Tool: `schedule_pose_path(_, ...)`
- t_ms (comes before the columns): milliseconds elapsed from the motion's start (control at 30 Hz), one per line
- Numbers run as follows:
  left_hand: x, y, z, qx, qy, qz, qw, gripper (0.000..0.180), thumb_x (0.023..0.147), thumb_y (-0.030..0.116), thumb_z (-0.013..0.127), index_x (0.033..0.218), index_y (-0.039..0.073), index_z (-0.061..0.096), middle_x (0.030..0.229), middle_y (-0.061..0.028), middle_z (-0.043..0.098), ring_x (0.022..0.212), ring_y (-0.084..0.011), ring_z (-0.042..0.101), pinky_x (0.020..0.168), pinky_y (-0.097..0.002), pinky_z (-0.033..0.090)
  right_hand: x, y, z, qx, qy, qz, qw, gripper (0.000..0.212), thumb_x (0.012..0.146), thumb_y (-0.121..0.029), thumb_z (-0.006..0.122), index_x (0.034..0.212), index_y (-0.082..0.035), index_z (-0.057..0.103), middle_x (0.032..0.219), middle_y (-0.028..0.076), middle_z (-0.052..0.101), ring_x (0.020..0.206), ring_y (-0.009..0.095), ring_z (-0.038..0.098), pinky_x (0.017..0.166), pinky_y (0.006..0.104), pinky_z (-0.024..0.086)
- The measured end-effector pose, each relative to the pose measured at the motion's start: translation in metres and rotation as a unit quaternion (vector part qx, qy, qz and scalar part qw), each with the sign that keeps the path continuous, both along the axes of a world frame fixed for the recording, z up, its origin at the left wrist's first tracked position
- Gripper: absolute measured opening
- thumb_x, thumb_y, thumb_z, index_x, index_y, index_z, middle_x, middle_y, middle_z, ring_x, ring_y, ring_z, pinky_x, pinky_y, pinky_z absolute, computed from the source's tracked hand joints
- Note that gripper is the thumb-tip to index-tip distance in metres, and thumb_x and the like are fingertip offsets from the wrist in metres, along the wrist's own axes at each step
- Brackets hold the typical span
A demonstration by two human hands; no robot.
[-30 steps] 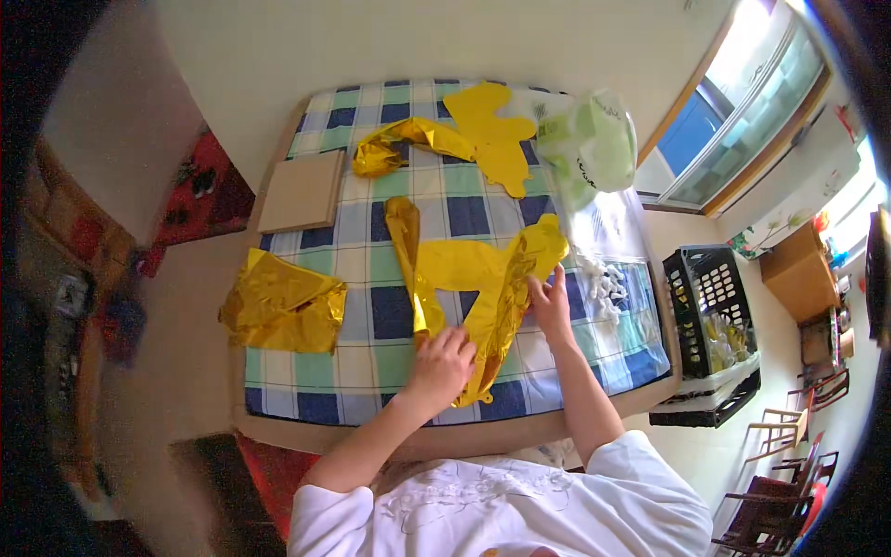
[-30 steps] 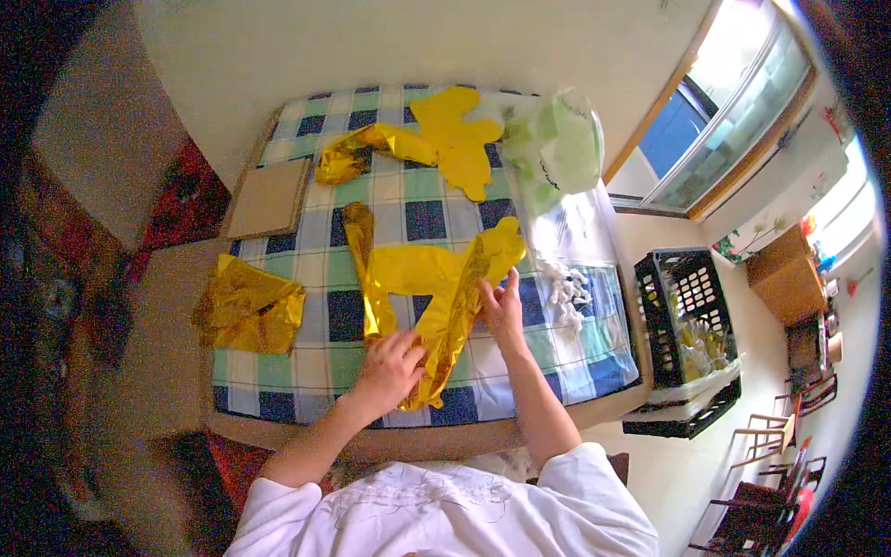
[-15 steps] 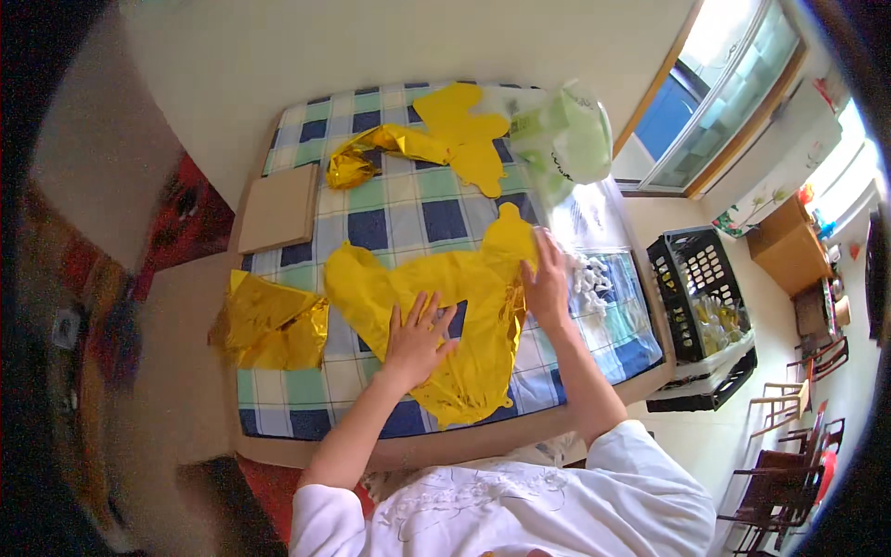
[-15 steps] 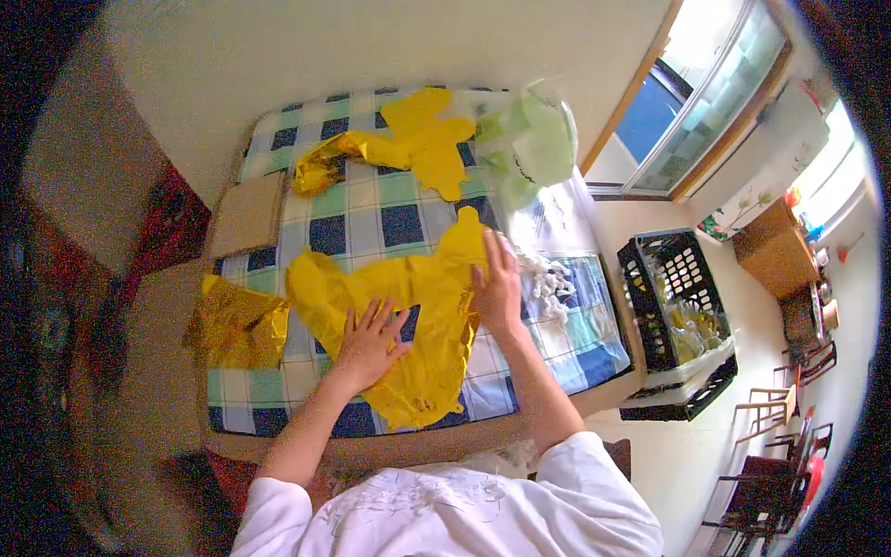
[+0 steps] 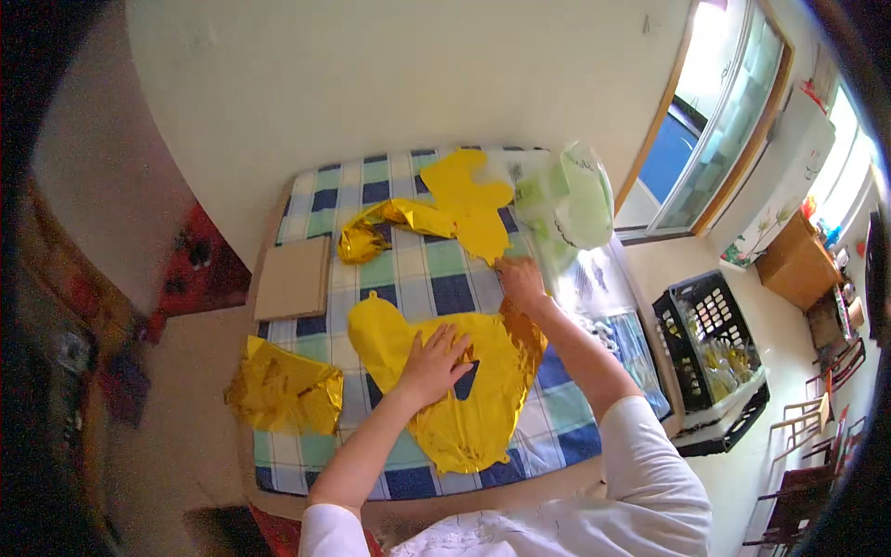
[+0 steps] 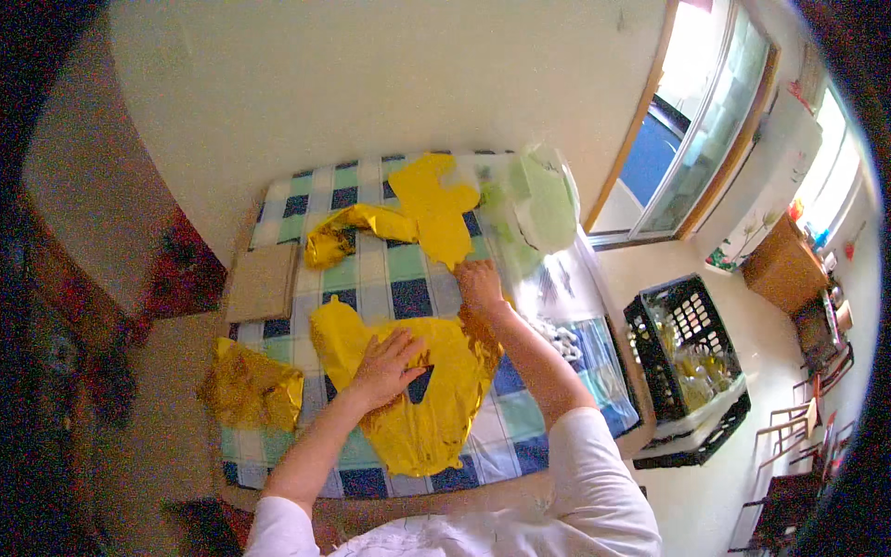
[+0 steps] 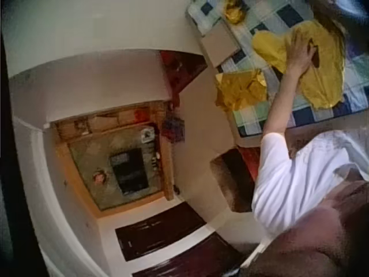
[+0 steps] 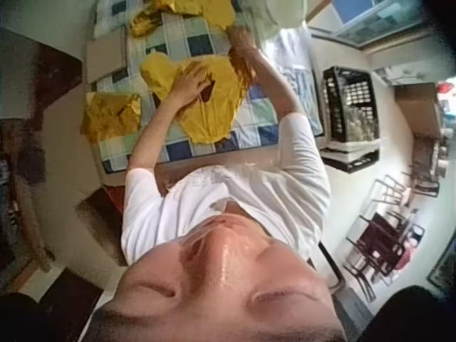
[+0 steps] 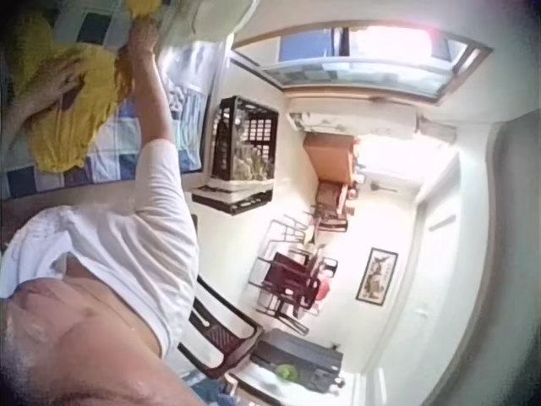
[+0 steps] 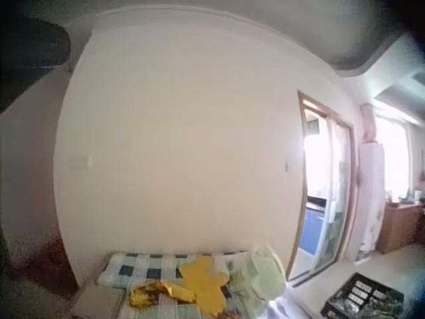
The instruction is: The person folds a foil balloon around a piece of cardboard, places it into a box, and then unfolds another foil balloon across the bed.
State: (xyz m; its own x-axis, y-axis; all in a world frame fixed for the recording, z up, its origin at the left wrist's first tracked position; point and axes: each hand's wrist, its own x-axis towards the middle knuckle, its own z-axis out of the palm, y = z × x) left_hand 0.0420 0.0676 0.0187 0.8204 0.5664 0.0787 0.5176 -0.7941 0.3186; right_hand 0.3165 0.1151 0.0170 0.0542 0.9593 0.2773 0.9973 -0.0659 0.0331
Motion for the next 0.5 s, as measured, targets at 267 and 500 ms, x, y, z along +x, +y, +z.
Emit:
schedule_pose_path(267, 0.091, 0.085, -0.017, -0.013, 0.009, -0.002, 1.000, 0.059, 0.095, 0.039, 0.050, 0.145, 0.013, 0.033, 0.152, -0.0144, 0.027, 0.142, -0.0302, 0.022, 0.112, -0.0535, 0.023, 0.039, 0.055, -0.031, 0.091, 0.108, -0.065, 0.988, 0.016, 0.076, -0.021, 0.066, 0.078, -0.006, 0.068, 0.082, 0.015, 0.068, 0.079, 0.029, 0.066, 0.067, 0.0404, 0.052)
schedule_pose_path(500, 0.162, 0.129, -0.021, 0.016, 0.103, 0.061, 0.993, 0.062, 0.099, 0.047, 0.036, 0.149, 0.013, 0.024, 0.156, -0.0095, 0.018, 0.145, -0.0278, 0.014, 0.115, -0.0537, 0.015, 0.073, 0.071, -0.032, 0.033, 0.419, -0.031, 0.907, 0.014, 0.085, -0.017, 0.065, 0.081, -0.003, 0.063, 0.069, 0.010, 0.063, 0.061, 0.020, 0.064, 0.053, 0.0364, 0.048)
